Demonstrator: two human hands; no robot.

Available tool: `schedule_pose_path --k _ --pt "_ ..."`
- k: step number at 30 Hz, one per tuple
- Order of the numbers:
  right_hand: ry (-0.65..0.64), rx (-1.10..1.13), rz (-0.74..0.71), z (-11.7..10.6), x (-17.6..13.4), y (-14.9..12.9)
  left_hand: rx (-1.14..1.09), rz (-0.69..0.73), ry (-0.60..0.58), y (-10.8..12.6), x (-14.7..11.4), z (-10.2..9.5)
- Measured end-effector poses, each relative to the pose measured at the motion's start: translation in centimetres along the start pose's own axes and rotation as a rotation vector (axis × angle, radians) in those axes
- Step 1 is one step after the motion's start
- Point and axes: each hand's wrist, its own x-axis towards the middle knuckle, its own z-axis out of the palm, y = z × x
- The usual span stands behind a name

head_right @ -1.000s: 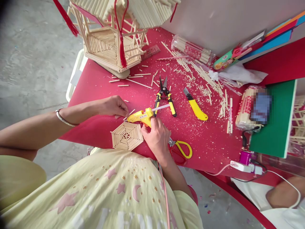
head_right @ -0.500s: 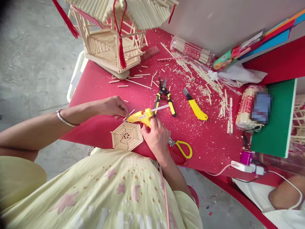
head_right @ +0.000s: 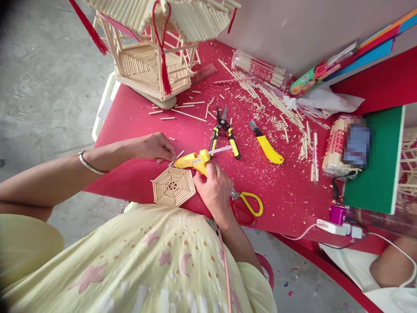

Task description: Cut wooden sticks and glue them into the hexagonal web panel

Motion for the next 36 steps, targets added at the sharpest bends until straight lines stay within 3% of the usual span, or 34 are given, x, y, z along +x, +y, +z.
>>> schedule_pose_path --k 16,36 --pt "0.008 0.006 0.03 0.1 -0.3 0.1 0.016 -0.045 0.038 0.7 -0.1 0.4" --pt "0.079 -0.074 0.121 -0.9 -2.4 2.4 0.087 -0.046 -0.068 -0.1 0.6 0.8"
